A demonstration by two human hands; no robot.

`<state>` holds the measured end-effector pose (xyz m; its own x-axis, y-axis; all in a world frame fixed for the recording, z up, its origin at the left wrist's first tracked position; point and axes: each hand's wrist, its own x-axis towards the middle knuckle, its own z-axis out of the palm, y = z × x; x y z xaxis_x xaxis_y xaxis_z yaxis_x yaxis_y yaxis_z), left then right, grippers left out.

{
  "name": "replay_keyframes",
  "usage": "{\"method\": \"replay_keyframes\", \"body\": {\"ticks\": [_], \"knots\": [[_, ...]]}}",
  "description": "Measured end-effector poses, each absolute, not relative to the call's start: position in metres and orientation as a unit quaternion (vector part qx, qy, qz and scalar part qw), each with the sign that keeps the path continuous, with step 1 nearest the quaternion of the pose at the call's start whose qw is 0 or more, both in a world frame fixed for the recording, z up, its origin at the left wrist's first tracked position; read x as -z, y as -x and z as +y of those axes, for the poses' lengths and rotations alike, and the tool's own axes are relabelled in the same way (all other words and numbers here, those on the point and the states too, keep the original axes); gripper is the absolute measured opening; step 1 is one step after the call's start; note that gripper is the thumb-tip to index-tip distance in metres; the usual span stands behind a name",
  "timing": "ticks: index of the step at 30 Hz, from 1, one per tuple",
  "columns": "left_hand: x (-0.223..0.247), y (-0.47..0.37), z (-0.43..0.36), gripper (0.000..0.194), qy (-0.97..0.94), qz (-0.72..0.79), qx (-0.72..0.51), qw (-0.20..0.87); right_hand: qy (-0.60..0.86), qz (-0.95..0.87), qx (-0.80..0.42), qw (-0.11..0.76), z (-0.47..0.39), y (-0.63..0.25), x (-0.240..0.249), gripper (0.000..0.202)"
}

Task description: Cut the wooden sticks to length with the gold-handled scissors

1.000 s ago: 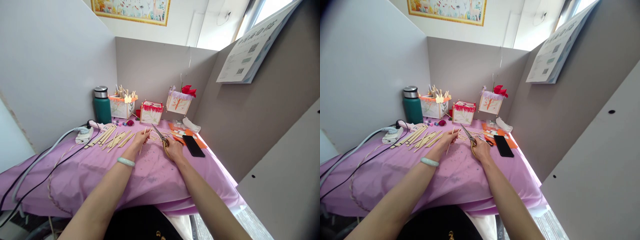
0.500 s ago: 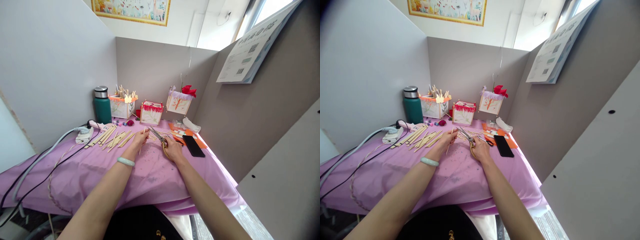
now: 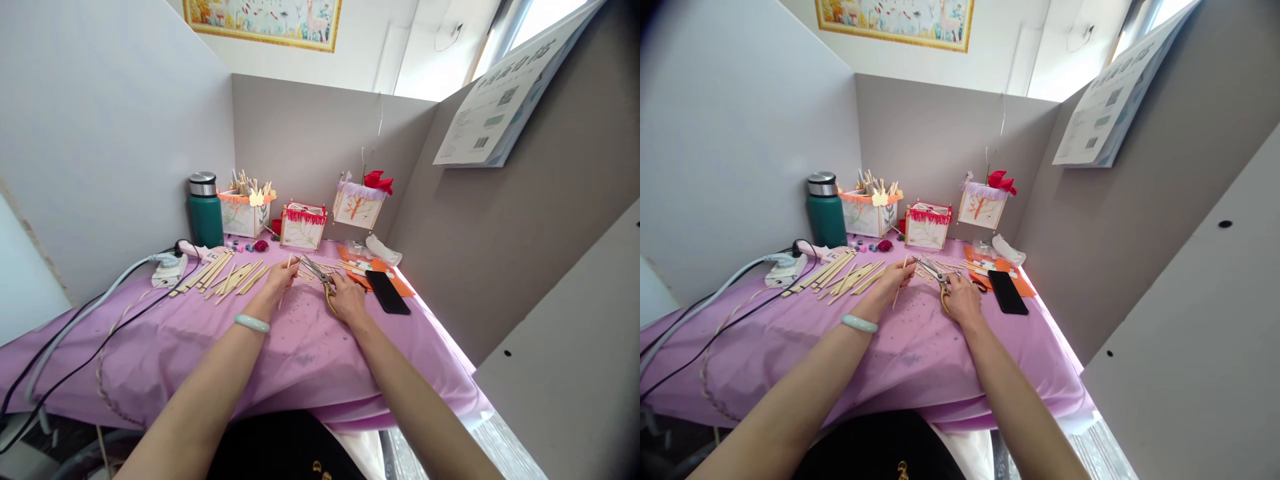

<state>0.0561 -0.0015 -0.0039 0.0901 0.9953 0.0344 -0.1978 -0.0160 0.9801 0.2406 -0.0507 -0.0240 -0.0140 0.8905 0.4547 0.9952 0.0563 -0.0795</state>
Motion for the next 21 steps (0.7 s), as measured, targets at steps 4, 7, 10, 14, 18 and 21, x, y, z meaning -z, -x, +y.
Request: {"method": "replay_keyframes", "body": {"ticks": [4,7,10,14,18,21], "knots": [[0.0043,-0.0555,-0.0007,0.020,-0.476,0.416,-0.527,0.568,0.672,-0.702,0.138,0.193,-0.0517,-0.2390,0.0233,0.034],[0.0033,-0.0555,-0.0015,0.018,-0.476,0.412,-0.525,0.573,0.669,-0.704,0.142,0.192,-0.0511,-0.2383,0.0241,0.034],[0.0019,-0.0554,-0.0031,0.020,-0.473,0.409,-0.525,0.578,0.668,-0.705,0.140,0.193,-0.0503,-0.2382,0.0244,0.033],[0.0008,-0.0551,-0.0044,0.019,-0.476,0.404,-0.524,0.579,0.666,-0.709,0.135,0.187,-0.0505,-0.2376,0.0233,0.034],[0.0009,-0.0553,-0.0047,0.023,-0.475,0.406,-0.522,0.580,0.669,-0.709,0.132,0.180,-0.0514,-0.2362,0.0227,0.034],[0.0015,-0.0561,-0.0045,0.022,-0.473,0.405,-0.523,0.582,0.671,-0.704,0.138,0.187,-0.0520,-0.2359,0.0228,0.034]]}}
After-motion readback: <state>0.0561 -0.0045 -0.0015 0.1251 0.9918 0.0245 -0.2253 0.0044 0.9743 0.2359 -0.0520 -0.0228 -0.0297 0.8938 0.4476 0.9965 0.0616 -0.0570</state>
